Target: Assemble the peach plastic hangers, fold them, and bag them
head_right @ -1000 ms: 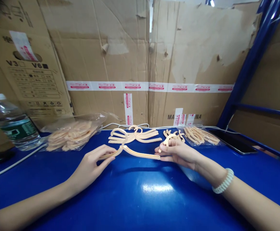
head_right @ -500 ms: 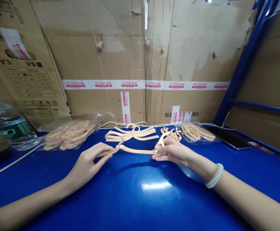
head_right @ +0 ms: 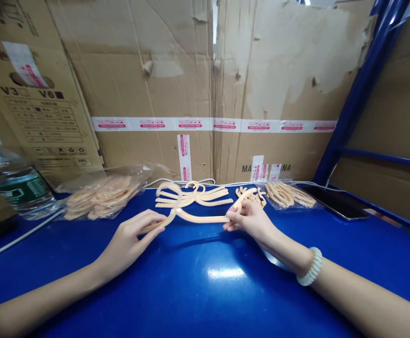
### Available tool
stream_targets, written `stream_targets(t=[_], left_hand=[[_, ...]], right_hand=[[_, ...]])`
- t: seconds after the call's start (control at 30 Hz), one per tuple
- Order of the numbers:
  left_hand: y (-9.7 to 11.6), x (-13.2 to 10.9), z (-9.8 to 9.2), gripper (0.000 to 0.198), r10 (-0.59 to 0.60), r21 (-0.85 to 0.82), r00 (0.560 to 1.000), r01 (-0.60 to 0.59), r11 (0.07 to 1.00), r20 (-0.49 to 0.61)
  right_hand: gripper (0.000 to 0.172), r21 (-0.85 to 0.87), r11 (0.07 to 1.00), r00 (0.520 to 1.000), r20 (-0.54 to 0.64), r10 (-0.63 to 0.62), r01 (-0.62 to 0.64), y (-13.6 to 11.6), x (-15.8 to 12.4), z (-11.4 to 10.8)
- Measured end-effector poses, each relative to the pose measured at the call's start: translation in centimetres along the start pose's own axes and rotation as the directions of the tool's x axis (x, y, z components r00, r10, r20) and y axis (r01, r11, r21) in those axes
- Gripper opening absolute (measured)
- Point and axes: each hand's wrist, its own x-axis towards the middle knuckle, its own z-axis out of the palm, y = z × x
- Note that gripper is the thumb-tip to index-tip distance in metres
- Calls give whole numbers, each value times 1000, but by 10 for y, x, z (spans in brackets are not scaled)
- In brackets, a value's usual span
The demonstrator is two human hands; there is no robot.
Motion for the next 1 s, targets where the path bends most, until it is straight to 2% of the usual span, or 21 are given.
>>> stream_targets(t=[0.1, 0.23, 0.47, 0.6, 0.7, 0.77, 0.83, 0.93, 1.0], left_hand=[[2, 0, 0, 16, 2, -9, 1000, -2, 1000, -2], [3, 2, 1, 16, -37, -31, 999, 36, 999, -29], [-1, 3, 2, 16, -158, -96, 986, 152, 984, -61], [-1, 5, -2, 18, -162, -65, 985, 158, 985, -60], [-2, 8, -11, 20, -62, 29, 998, 63, 998, -29], [-4, 9, -20, 17, 36, 99, 996, -44, 994, 76], [-5, 10, -27, 12, 103, 126, 970, -133, 983, 219], [-8, 10, -32, 9, 142, 119, 926, -194, 974, 351], [-10, 10, -32, 10, 151, 120, 911, -211, 970, 384]], right_hand=[[42, -23, 999, 1000, -15, -24, 24, -3, -1, 2], [45, 82, 994, 997, -46, -62, 66, -5, -2, 5], [26, 177, 968, 983, 8, -182, 178, -12, -2, 2], [25, 208, 961, 983, -20, -183, 183, -18, 4, -12], [27, 140, 975, 985, -22, -170, 172, -27, 10, -34], [27, 3, 991, 988, 70, -137, 137, -34, 13, -53], [25, -195, 973, 972, 223, -78, 123, -40, 15, -68], [23, -456, 867, 900, 436, 23, 199, -44, 16, -78], [27, -544, 808, 853, 511, 103, 228, -43, 16, -77]])
